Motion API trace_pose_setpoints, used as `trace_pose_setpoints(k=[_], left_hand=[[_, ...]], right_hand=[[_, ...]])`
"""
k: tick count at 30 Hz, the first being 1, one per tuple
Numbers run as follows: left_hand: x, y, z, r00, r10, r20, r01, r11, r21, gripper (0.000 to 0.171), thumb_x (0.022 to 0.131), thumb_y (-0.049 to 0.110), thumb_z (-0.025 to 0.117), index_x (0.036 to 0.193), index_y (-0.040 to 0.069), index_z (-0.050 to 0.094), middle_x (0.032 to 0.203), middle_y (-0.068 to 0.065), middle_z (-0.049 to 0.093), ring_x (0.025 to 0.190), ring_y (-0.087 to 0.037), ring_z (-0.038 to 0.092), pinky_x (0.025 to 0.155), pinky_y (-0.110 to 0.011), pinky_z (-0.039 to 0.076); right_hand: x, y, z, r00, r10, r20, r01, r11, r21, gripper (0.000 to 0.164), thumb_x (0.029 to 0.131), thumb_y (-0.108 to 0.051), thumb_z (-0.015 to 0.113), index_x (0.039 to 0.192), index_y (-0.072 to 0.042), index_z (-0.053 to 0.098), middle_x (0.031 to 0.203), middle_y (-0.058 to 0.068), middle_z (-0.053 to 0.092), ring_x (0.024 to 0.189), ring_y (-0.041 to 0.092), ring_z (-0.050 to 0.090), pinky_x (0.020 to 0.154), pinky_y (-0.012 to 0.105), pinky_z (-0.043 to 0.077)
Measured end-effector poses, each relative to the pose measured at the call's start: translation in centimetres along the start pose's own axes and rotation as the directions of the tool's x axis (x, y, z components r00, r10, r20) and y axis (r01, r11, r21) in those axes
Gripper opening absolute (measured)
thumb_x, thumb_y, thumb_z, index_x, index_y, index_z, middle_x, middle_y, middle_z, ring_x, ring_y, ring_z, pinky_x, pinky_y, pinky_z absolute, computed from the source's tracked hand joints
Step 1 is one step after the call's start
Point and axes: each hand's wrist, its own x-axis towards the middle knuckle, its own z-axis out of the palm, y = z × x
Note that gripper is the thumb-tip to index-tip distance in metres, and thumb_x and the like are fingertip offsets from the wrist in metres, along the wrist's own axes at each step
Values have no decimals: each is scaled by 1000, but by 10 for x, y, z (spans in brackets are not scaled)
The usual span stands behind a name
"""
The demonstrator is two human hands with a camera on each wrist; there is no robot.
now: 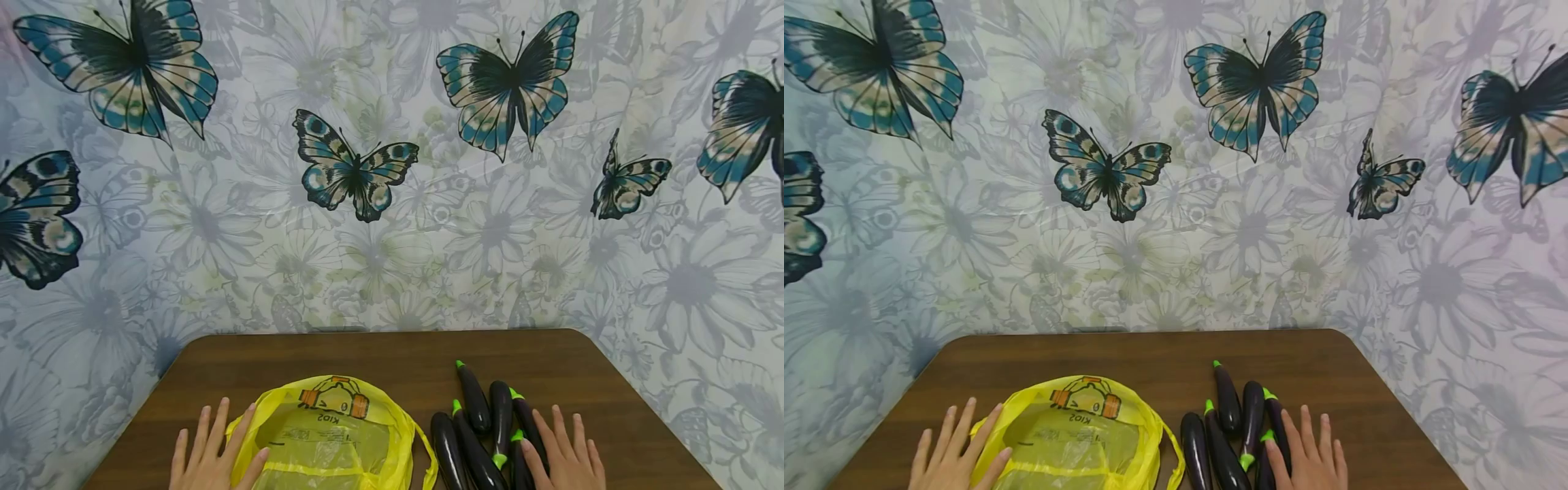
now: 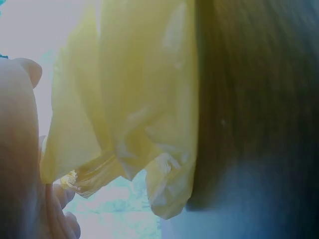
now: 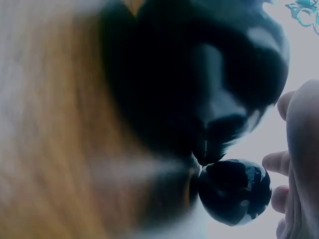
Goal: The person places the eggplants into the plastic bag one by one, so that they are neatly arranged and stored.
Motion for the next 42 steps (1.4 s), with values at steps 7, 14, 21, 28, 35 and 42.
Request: trace_pose_setpoints(k=[7, 14, 21, 28, 35, 42], left_hand=[[2, -4, -2, 990, -12, 138, 24, 996, -84, 77, 98, 54, 64, 164, 34, 29, 156, -26, 44, 139, -50, 44, 115, -70, 28], [3, -11, 1, 991, 39, 124, -19, 986, -163, 72, 97, 42, 70, 160, 24, 40, 141, -35, 55, 103, -53, 67, 73, -64, 55], [11, -16, -4, 897, -28, 440, 141, 964, -227, 69, 107, 57, 43, 165, 23, 27, 149, -37, 46, 106, -53, 65, 72, -61, 56], [14, -23, -4, 790, -98, 606, 308, 917, -254, 71, 108, 62, 30, 166, 22, 23, 148, -36, 45, 106, -47, 66, 74, -58, 56], [8, -19, -6, 826, -88, 557, 324, 883, -341, 66, 110, 58, 27, 165, 22, 29, 153, -32, 40, 124, -54, 56, 83, -62, 54], [7, -19, -2, 895, -41, 444, 261, 856, -446, 60, 113, 44, 37, 165, 17, 28, 153, -27, 45, 131, -50, 51, 91, -59, 54]], right_hand=[[0, 1, 4, 1000, -15, -1, 15, 1000, 13, 84, 102, -70, 38, 158, -6, 40, 167, 28, 18, 153, 54, 3, 116, 74, 5], [-1, -2, 3, 999, -45, 3, 45, 998, 34, 81, 104, -67, 41, 156, -6, 42, 166, 29, 20, 152, 56, 8, 114, 75, 10], [-3, -9, 0, 981, -181, -67, 180, 983, -22, 62, 108, -51, 46, 151, -8, 53, 159, 31, 36, 143, 60, 30, 104, 77, 33], [-8, -17, -1, 950, -273, -148, 278, 960, 13, 51, 108, -38, 53, 145, -4, 59, 148, 27, 54, 138, 54, 44, 93, 69, 48], [-14, -27, 1, 924, -304, -230, 318, 948, 27, 46, 105, -33, 60, 141, -5, 63, 139, 18, 65, 130, 45, 58, 91, 63, 53], [-19, -31, 4, 843, -376, -385, 389, 920, -47, 35, 95, -19, 74, 129, -10, 72, 122, 7, 73, 107, 31, 70, 83, 54, 57]])
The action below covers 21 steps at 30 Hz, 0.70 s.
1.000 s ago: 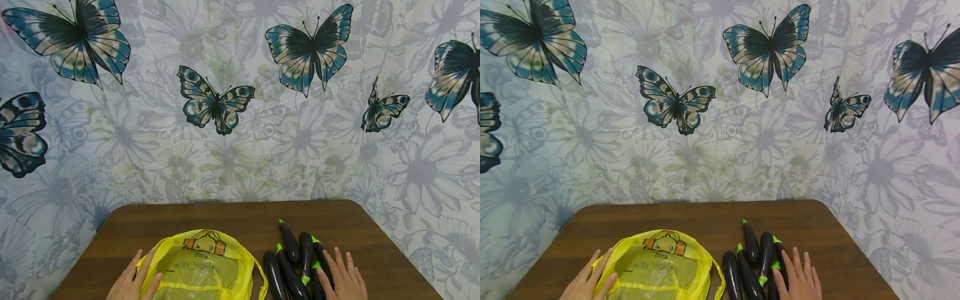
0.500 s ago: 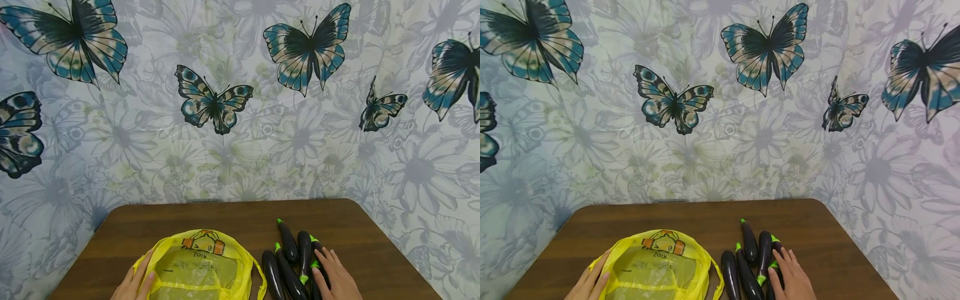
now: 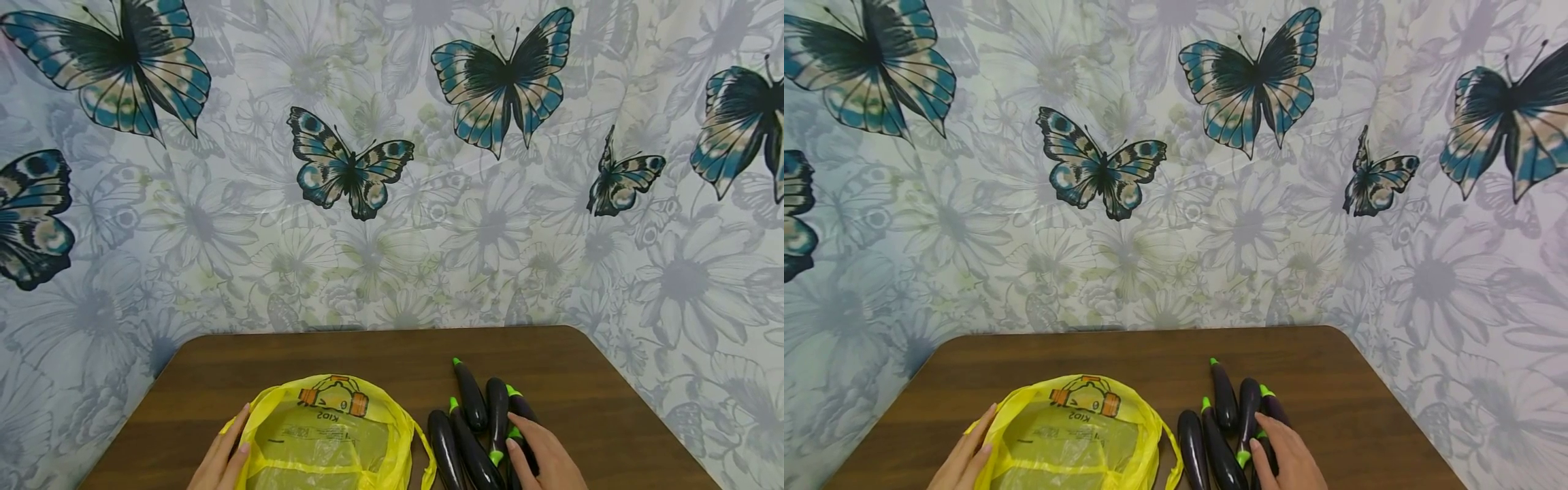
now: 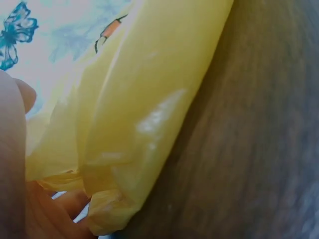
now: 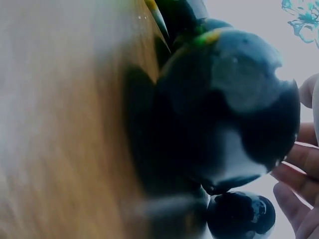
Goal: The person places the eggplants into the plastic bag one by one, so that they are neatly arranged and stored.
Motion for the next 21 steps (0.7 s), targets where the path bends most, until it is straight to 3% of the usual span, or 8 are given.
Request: trace_pose_setpoints(k=[2, 4, 7, 9, 11, 17, 21], left_hand=[[1, -1, 1, 999, 25, -24, -25, 1000, -7, 58, 113, 39, 38, 165, 16, 27, 152, -26, 47, 130, -45, 53, 90, -46, 57], [2, -2, 2, 998, 48, -52, -49, 999, -18, 56, 113, 35, 41, 164, 15, 29, 152, -26, 48, 129, -23, 55, 87, -29, 55], [3, -5, 4, 993, 73, -91, -78, 995, -58, 53, 113, 29, 42, 164, 16, 32, 153, -25, 47, 124, 16, 40, 83, -7, 42], [3, -6, 6, 991, 81, -106, -92, 991, -101, 52, 113, 27, 42, 163, 16, 33, 155, -18, 46, 116, 31, 25, 82, -1, 36], [3, -7, 7, 991, 78, -107, -92, 987, -135, 51, 113, 26, 41, 163, 16, 34, 156, -5, 43, 115, 35, 21, 83, 2, 33], [3, -9, 6, 995, 43, -86, -57, 985, -161, 51, 114, 30, 40, 163, 17, 35, 153, 13, 37, 114, 32, 28, 83, -7, 45], [4, -10, 8, 979, 150, -138, -171, 974, -150, 49, 113, 20, 42, 161, 14, 38, 150, 36, 28, 121, 33, 27, 87, 0, 35]], right_hand=[[-1, 0, 2, 999, -34, -31, 34, 999, -5, 36, 92, -15, 77, 127, -11, 72, 120, 4, 74, 103, 28, 70, 81, 51, 57], [-2, -1, 4, 997, -57, -54, 57, 998, -9, 38, 89, -13, 80, 126, -12, 73, 118, 0, 75, 101, 26, 70, 79, 48, 58], [-4, -4, 7, 994, -73, -78, 73, 997, -7, 41, 84, -11, 83, 124, -15, 74, 116, -3, 75, 101, 23, 70, 77, 44, 60], [-5, -6, 9, 994, -69, -90, 69, 998, -3, 43, 83, -12, 85, 124, -18, 74, 116, -7, 75, 101, 20, 70, 76, 40, 60], [-6, -9, 11, 991, -77, -114, 78, 997, 6, 45, 81, -11, 86, 123, -21, 75, 116, -10, 75, 100, 16, 70, 76, 32, 59], [-10, -16, 17, 973, -133, -188, 144, 988, 48, 54, 75, -8, 89, 125, -24, 75, 114, -14, 74, 96, 9, 70, 80, 7, 47], [-12, -23, 21, 979, -125, -164, 134, 990, 48, 53, 76, -12, 90, 124, -28, 75, 114, -19, 72, 96, 5, 69, 79, 5, 45]])
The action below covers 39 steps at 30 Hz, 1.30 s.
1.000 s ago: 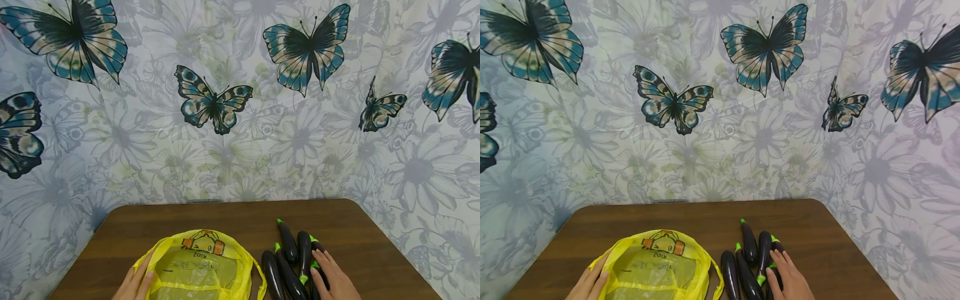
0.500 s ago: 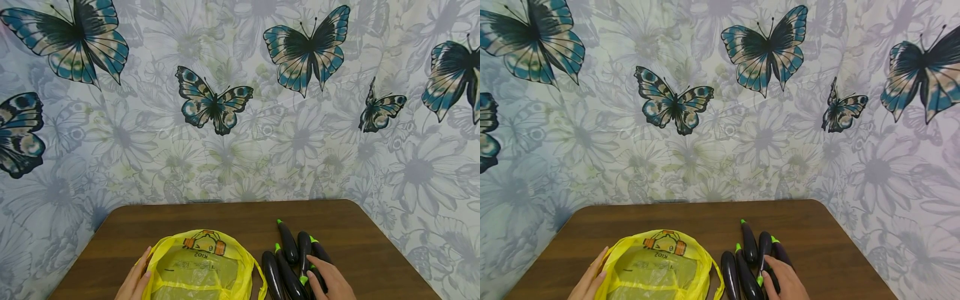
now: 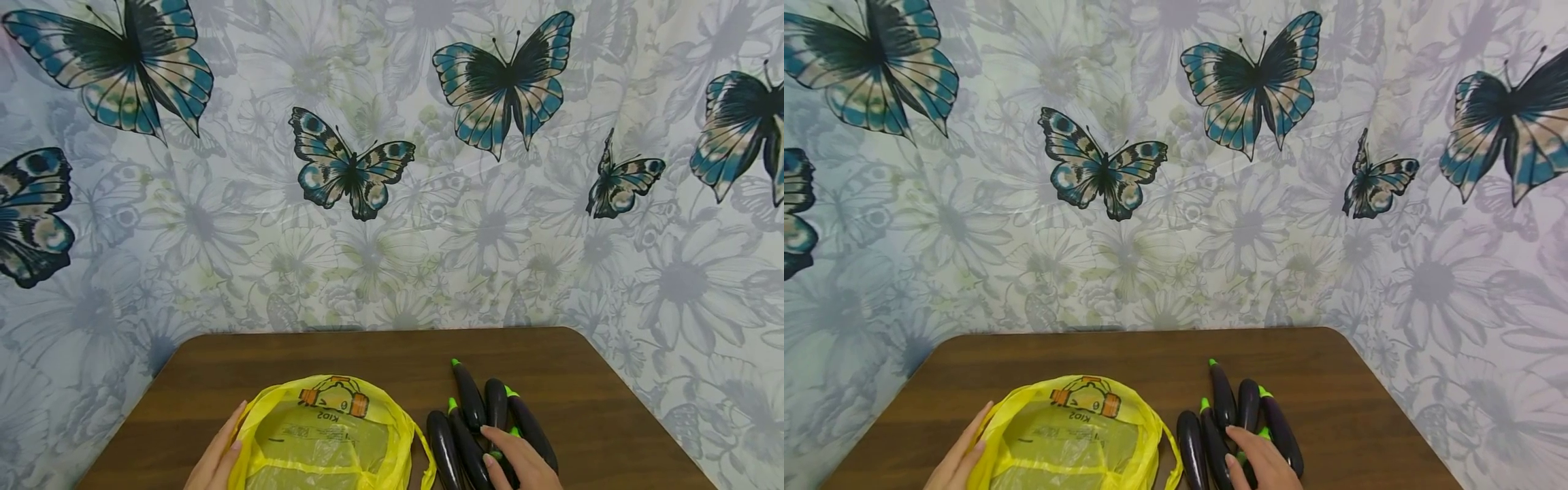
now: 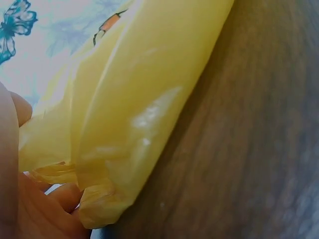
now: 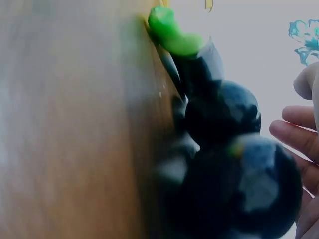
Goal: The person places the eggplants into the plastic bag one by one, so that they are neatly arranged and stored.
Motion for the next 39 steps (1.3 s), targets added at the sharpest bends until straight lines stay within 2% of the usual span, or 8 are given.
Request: trace_pose_setpoints(k=[2, 4, 8, 11, 18, 21, 28, 39], left_hand=[[0, -1, 1, 997, 74, -29, -74, 997, 27, 48, 111, 11, 44, 159, 11, 42, 151, 37, 31, 124, 30, 27, 88, 3, 29], [1, -1, 2, 994, 100, -36, -97, 992, 82, 46, 110, 8, 46, 156, 10, 47, 150, 19, 45, 120, 24, 35, 85, -3, 36], [4, -1, -2, 999, 11, 47, -17, 992, 122, 41, 111, 13, 44, 151, 10, 54, 133, -14, 62, 111, -2, 49, 84, -34, 49], [6, -2, -5, 990, -55, 134, 43, 995, 92, 41, 113, 21, 41, 150, 8, 54, 142, -20, 59, 121, -35, 53, 85, -58, 49], [3, 4, -8, 975, -146, 167, 139, 989, 50, 46, 113, 28, 41, 152, 5, 51, 148, -29, 52, 130, -51, 47, 99, -73, 40], [3, 4, -9, 965, -172, 200, 169, 985, 31, 50, 113, 31, 43, 154, 4, 47, 152, -36, 43, 138, -67, 29, 99, -82, 30], [7, 5, -10, 904, -280, 322, 258, 960, 112, 62, 111, 43, 42, 161, 6, 35, 159, -38, 29, 141, -70, 15, 96, -81, 37], [7, 8, -18, 884, -286, 369, 241, 957, 162, 70, 108, 50, 48, 161, 6, 34, 157, -38, 34, 140, -63, 34, 100, -74, 41]], right_hand=[[-1, -3, 1, 1000, 8, 17, -8, 1000, -5, 52, 76, -15, 91, 123, -29, 75, 115, -21, 71, 96, 4, 69, 79, 5, 45], [-2, -6, 2, 1000, 3, 31, -3, 1000, 3, 51, 77, -16, 91, 123, -30, 75, 115, -22, 70, 96, 2, 69, 80, 5, 45], [-3, -9, 5, 998, -52, 42, 50, 998, 49, 52, 77, -15, 90, 125, -29, 74, 118, -21, 70, 100, 1, 69, 85, 5, 46], [-4, -12, 7, 995, -79, 53, 75, 994, 81, 53, 77, -14, 90, 125, -29, 73, 120, -20, 70, 102, 1, 69, 87, 5, 46], [-3, -16, 10, 985, -161, 62, 149, 975, 165, 49, 81, -12, 87, 126, -25, 73, 120, -14, 73, 102, 4, 70, 90, 5, 46], [-3, -19, 10, 983, -171, 63, 158, 971, 179, 48, 81, -12, 87, 125, -25, 74, 120, -14, 73, 101, 4, 70, 88, 6, 47], [-6, -24, 8, 980, -160, 120, 136, 973, 186, 47, 82, -21, 89, 125, -30, 73, 120, -19, 71, 99, -1, 69, 83, 6, 48], [-6, -20, 12, 950, -231, 210, 206, 970, 132, 40, 83, -31, 88, 120, -32, 73, 119, -21, 69, 100, 2, 69, 89, 4, 44]])
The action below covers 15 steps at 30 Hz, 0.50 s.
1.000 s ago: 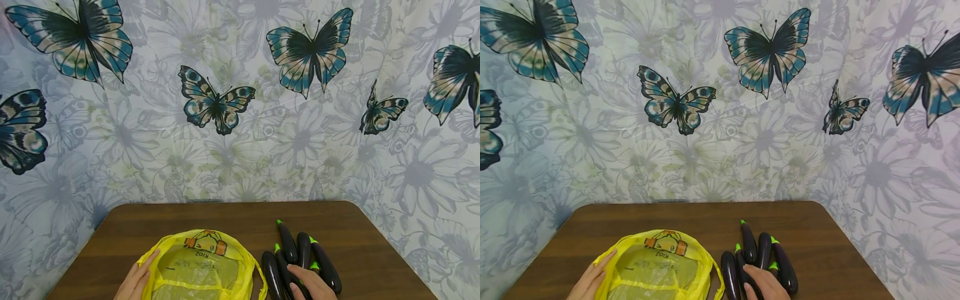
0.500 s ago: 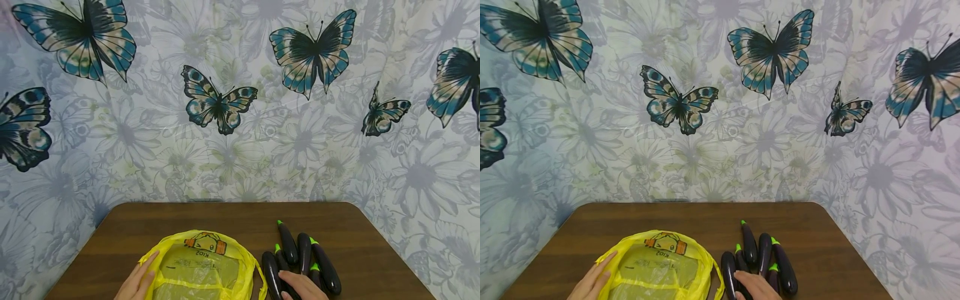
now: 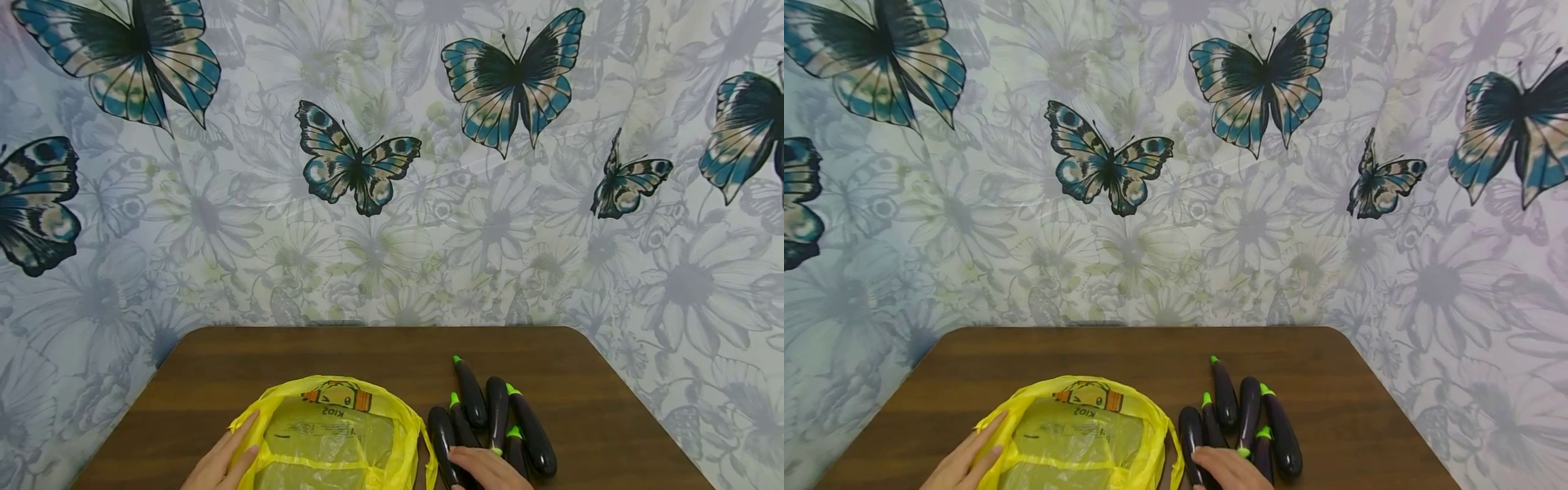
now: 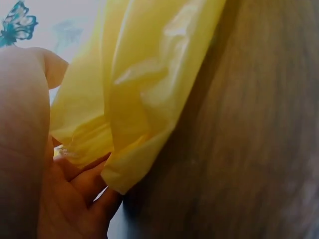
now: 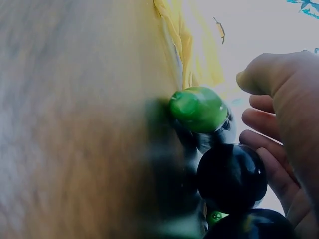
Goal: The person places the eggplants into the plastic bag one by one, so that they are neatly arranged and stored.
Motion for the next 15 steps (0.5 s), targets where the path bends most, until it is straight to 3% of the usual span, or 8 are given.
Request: trace_pose_setpoints(k=[2, 5, 8, 10, 12, 13, 15], left_hand=[[0, -1, -1, 1000, 13, -7, -13, 1000, -11, 69, 107, 48, 50, 161, 6, 36, 156, -36, 37, 139, -60, 38, 101, -73, 41], [-1, -3, 0, 998, 44, -43, -44, 999, 0, 65, 108, 45, 51, 158, 6, 39, 151, -36, 41, 130, -56, 50, 94, -69, 48], [0, -6, 7, 975, 152, -159, -151, 988, 22, 58, 107, 33, 56, 155, 3, 43, 152, -37, 34, 128, -57, 47, 88, -70, 49], [-1, -7, 12, 950, 213, -228, -214, 977, 20, 56, 106, 26, 58, 154, 1, 43, 158, -36, 21, 133, -60, 39, 87, -73, 45], [-1, -9, 17, 915, 276, -294, -277, 960, 39, 56, 105, 20, 61, 154, -1, 43, 167, -30, 3, 147, -58, 18, 87, -77, 41], [-1, -9, 18, 906, 290, -308, -292, 956, 42, 56, 105, 19, 62, 153, -2, 43, 169, -26, -3, 154, -48, 8, 86, -76, 40], [-1, -10, 19, 889, 320, -327, -307, 947, 94, 56, 104, 19, 63, 153, -2, 44, 172, -17, -6, 159, -17, -5, 94, -62, 45]], right_hand=[[0, 2, 1, 1000, -22, 4, 22, 1000, -12, 41, 81, -31, 90, 119, -32, 74, 120, -22, 69, 101, 1, 69, 91, 5, 44], [1, 7, 3, 997, -73, -17, 72, 997, -20, 44, 76, -27, 93, 116, -30, 75, 119, -21, 70, 102, 1, 68, 92, 8, 47], [2, 11, 4, 992, -117, -37, 116, 993, -13, 47, 72, -24, 94, 115, -27, 76, 118, -18, 71, 103, 3, 68, 93, 11, 48], [2, 12, 5, 991, -126, -36, 126, 992, -12, 47, 72, -24, 94, 115, -27, 76, 118, -18, 71, 103, 3, 68, 94, 10, 47], [2, 13, 5, 990, -136, -40, 136, 991, -4, 47, 72, -23, 94, 115, -27, 76, 118, -17, 71, 102, 4, 68, 94, 9, 46], [2, 13, 4, 989, -140, -37, 140, 990, 1, 45, 74, -24, 93, 115, -27, 76, 117, -17, 72, 102, 4, 68, 95, 8, 45], [3, 14, 4, 987, -156, -39, 156, 988, 3, 44, 75, -24, 93, 115, -26, 76, 117, -16, 72, 102, 5, 68, 95, 8, 45]])
